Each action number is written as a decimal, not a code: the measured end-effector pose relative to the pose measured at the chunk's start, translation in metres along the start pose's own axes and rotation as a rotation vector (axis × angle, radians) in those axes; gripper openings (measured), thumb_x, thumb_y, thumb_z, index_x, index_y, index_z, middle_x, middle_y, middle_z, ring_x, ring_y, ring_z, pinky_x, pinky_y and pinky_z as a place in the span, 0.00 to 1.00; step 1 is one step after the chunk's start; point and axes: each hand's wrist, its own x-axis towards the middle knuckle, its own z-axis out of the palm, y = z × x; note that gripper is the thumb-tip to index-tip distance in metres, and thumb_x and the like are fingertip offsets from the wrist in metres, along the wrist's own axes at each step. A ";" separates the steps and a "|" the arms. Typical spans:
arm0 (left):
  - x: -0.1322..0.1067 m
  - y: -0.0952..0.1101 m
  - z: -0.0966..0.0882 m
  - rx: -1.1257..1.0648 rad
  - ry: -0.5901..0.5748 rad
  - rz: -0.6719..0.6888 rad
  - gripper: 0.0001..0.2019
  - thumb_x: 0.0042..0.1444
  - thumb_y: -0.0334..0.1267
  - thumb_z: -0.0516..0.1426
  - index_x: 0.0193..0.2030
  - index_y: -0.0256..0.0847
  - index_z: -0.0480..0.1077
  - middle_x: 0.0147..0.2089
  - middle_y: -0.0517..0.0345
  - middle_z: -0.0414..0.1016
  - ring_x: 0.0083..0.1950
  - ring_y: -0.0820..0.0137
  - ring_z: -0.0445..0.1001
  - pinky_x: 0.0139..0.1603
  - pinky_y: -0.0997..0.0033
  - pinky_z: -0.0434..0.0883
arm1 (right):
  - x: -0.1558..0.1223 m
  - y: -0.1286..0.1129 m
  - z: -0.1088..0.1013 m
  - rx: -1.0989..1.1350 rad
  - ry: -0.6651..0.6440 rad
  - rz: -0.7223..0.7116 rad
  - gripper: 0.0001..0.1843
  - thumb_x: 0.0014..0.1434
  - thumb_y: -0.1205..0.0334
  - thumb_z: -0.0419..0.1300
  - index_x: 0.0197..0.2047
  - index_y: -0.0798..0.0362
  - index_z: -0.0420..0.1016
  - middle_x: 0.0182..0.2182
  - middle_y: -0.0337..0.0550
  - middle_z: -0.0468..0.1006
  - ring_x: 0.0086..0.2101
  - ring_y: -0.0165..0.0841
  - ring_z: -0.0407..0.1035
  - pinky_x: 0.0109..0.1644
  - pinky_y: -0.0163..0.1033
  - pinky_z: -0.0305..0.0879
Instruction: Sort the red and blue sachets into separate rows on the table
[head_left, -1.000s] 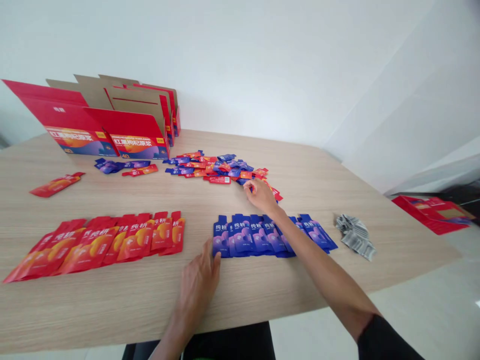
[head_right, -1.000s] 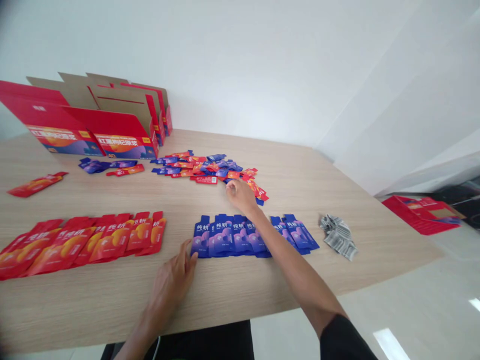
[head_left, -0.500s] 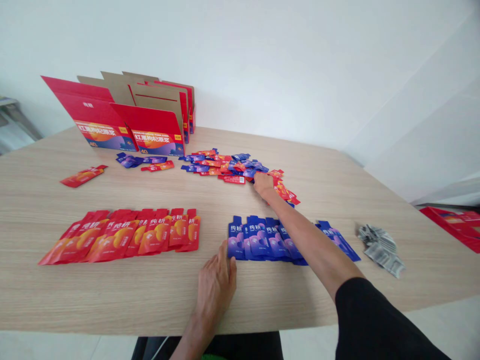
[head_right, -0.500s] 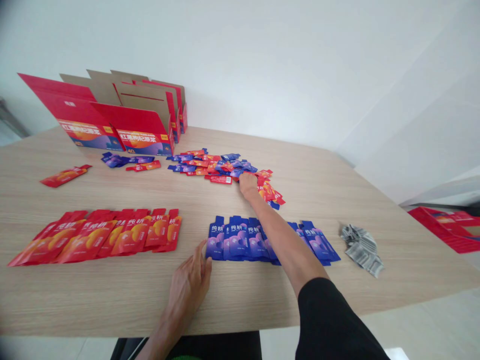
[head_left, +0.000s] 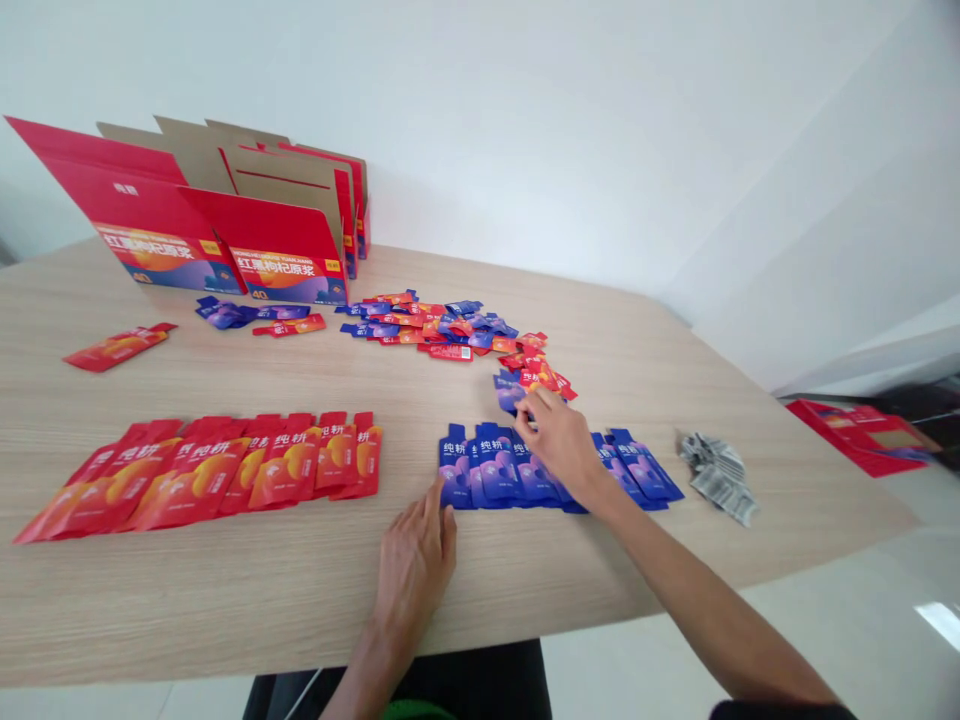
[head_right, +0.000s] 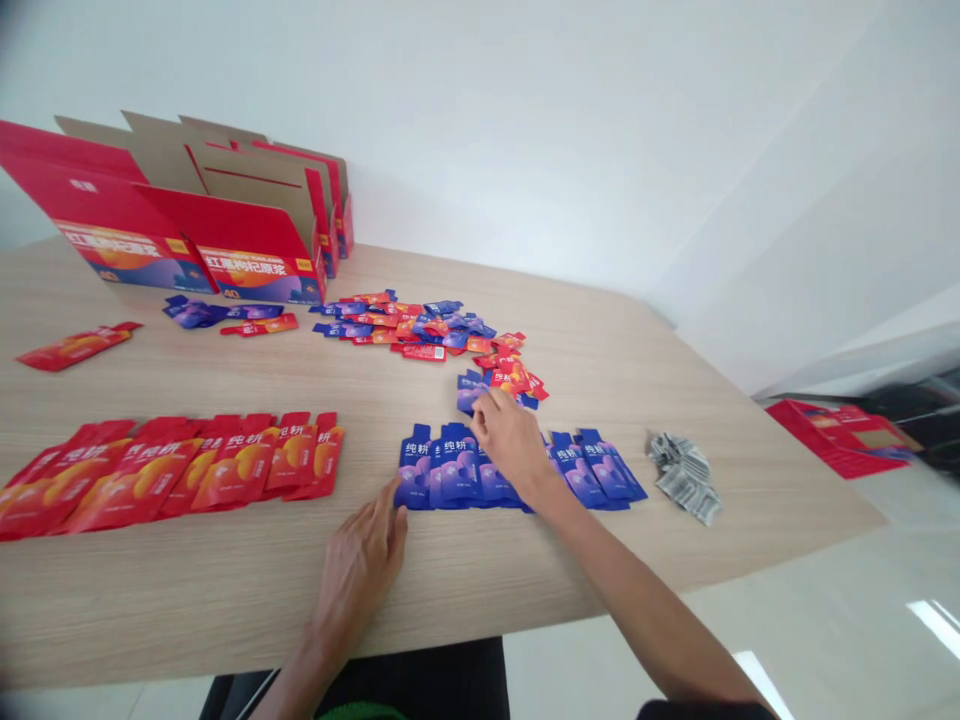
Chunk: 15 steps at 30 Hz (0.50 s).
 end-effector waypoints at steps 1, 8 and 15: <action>0.000 0.000 0.000 0.001 0.002 0.005 0.18 0.74 0.36 0.48 0.64 0.35 0.68 0.51 0.46 0.85 0.45 0.62 0.86 0.44 0.65 0.81 | -0.015 -0.009 -0.001 0.007 0.024 -0.068 0.11 0.68 0.70 0.54 0.39 0.52 0.76 0.37 0.45 0.79 0.36 0.35 0.73 0.36 0.37 0.66; 0.002 0.002 -0.004 -0.016 0.000 0.020 0.17 0.74 0.35 0.47 0.62 0.36 0.71 0.51 0.48 0.85 0.45 0.64 0.85 0.46 0.66 0.80 | -0.064 -0.051 0.010 -0.016 -0.052 -0.330 0.12 0.70 0.73 0.54 0.37 0.52 0.75 0.33 0.45 0.75 0.37 0.37 0.72 0.40 0.40 0.67; 0.003 0.003 -0.009 -0.008 -0.111 0.001 0.19 0.74 0.36 0.47 0.64 0.42 0.73 0.37 0.55 0.82 0.36 0.64 0.82 0.38 0.67 0.76 | -0.071 -0.075 0.011 -0.027 -0.233 -0.359 0.14 0.67 0.77 0.54 0.41 0.50 0.75 0.38 0.47 0.78 0.41 0.42 0.73 0.43 0.45 0.73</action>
